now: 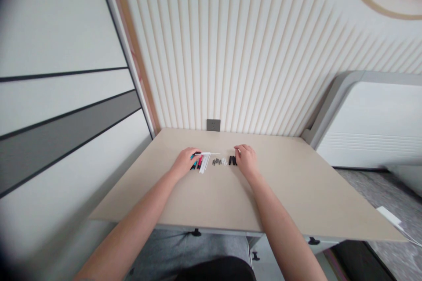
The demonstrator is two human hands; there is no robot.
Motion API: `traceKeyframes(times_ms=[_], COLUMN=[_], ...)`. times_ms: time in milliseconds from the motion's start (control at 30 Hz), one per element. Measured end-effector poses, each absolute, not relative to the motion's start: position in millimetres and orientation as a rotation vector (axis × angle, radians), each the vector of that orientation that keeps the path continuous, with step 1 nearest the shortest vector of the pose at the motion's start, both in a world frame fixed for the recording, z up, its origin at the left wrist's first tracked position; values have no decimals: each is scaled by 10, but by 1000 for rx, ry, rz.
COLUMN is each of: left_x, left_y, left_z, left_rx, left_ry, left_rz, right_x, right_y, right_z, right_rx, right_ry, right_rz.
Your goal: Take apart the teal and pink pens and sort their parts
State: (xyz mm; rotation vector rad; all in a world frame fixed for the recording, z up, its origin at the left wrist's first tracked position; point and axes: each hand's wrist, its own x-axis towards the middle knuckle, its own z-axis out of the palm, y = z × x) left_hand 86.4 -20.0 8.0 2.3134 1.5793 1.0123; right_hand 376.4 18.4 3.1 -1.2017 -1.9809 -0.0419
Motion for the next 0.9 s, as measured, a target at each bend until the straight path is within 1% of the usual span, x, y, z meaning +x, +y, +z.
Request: traceKeyframes(times_ms=[267, 400, 500, 633, 900], left_x=[858, 852, 850, 860, 861], left_y=[-188, -184, -179, -171, -176], left_z=[57, 58, 60, 62, 105], left_rx=[2357, 2385, 2397, 2401, 2382], left_ry=[1570, 1526, 1502, 1504, 1614], left_rz=[968, 996, 1026, 1051, 1087], right_x=[3886, 3959, 4044, 3953, 3511], right_y=[235, 257, 287, 241, -18], right_z=[-60, -69, -60, -28, 28], right_rx=[-1344, -1459, -1514, -1407, -1159], right_ry=[-2064, -1983, -1937, -2027, -2371], right_rz=[-157, -224, -191, -94, -15])
